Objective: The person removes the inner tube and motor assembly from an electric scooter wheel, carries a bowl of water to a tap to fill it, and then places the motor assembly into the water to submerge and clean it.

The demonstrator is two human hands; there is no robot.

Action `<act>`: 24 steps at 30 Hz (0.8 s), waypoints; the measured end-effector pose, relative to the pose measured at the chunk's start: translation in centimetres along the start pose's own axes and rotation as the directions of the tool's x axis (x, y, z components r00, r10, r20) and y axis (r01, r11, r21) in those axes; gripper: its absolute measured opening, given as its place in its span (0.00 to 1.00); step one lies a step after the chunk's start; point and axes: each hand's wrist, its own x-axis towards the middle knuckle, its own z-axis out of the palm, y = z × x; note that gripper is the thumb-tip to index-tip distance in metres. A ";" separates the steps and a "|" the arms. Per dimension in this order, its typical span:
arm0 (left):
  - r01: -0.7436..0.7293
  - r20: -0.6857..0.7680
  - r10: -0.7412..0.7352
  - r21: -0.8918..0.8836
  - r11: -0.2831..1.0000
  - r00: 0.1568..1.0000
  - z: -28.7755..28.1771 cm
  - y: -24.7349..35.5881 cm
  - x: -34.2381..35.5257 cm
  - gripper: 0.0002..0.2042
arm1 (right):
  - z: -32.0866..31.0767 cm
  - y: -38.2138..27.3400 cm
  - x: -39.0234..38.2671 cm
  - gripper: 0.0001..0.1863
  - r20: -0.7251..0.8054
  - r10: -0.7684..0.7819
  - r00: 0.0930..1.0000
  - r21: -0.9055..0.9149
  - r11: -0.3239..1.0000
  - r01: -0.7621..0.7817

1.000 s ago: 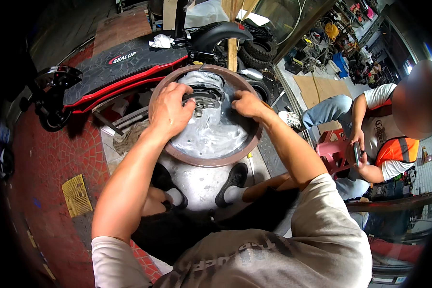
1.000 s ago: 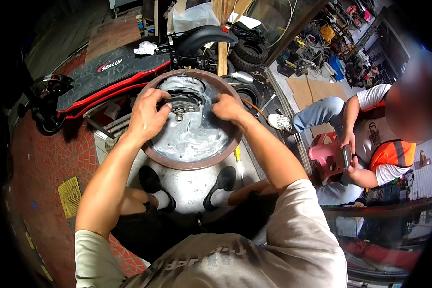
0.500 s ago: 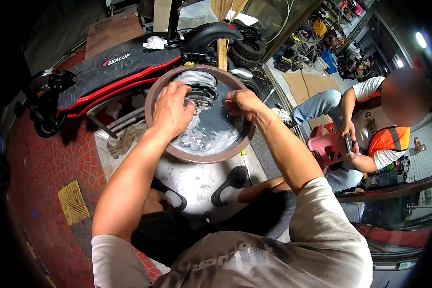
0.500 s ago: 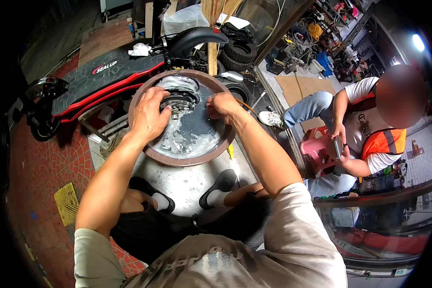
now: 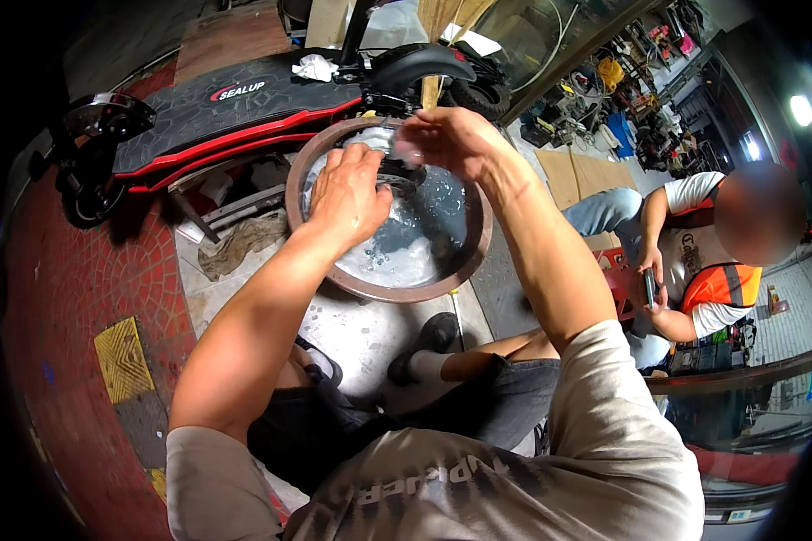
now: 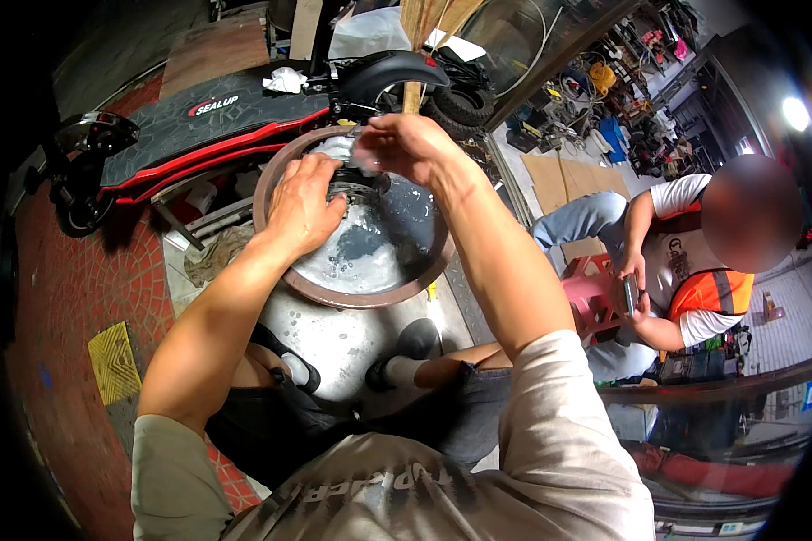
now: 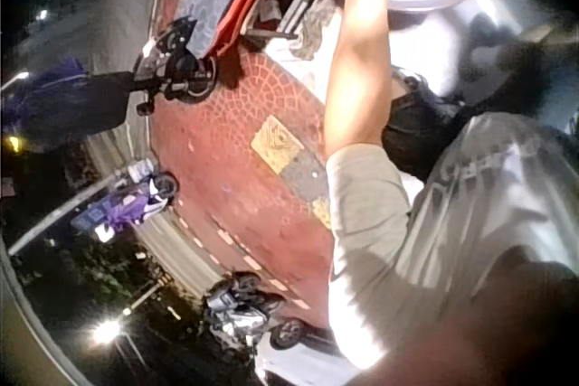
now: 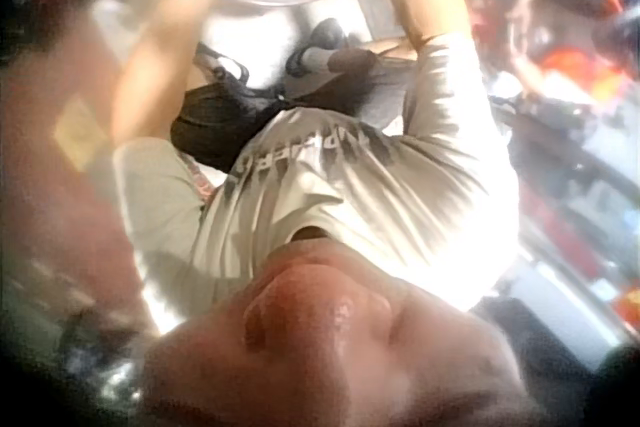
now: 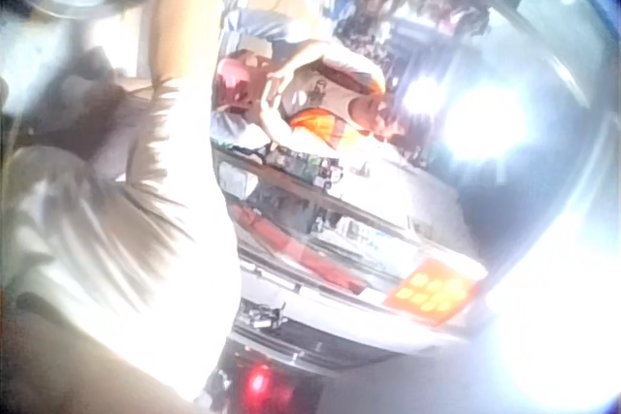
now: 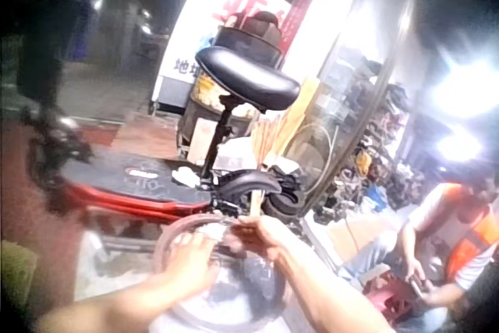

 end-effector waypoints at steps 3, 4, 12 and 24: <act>-0.083 -0.023 0.083 0.003 0.997 0.996 0.4 0.6 0.3 0.25 | -3.6 0.6 2.1 0.11 0.073 -0.006 0.997 -0.061 0.998 0.011; -0.103 -0.009 0.103 -0.030 0.994 0.995 0.9 1.5 0.7 0.25 | -7.8 1.6 3.2 0.10 0.240 -0.018 0.971 0.027 1.000 0.012; -0.051 0.030 0.053 -0.052 0.997 0.998 0.0 0.6 0.1 0.25 | -8.1 11.5 3.6 0.11 -0.559 -0.048 0.828 -0.356 0.916 -0.187; -0.037 0.016 0.037 -0.010 0.999 0.999 0.4 0.5 0.0 0.24 | 0.6 -1.0 -0.4 0.18 -0.003 -0.011 1.000 -0.122 0.992 0.010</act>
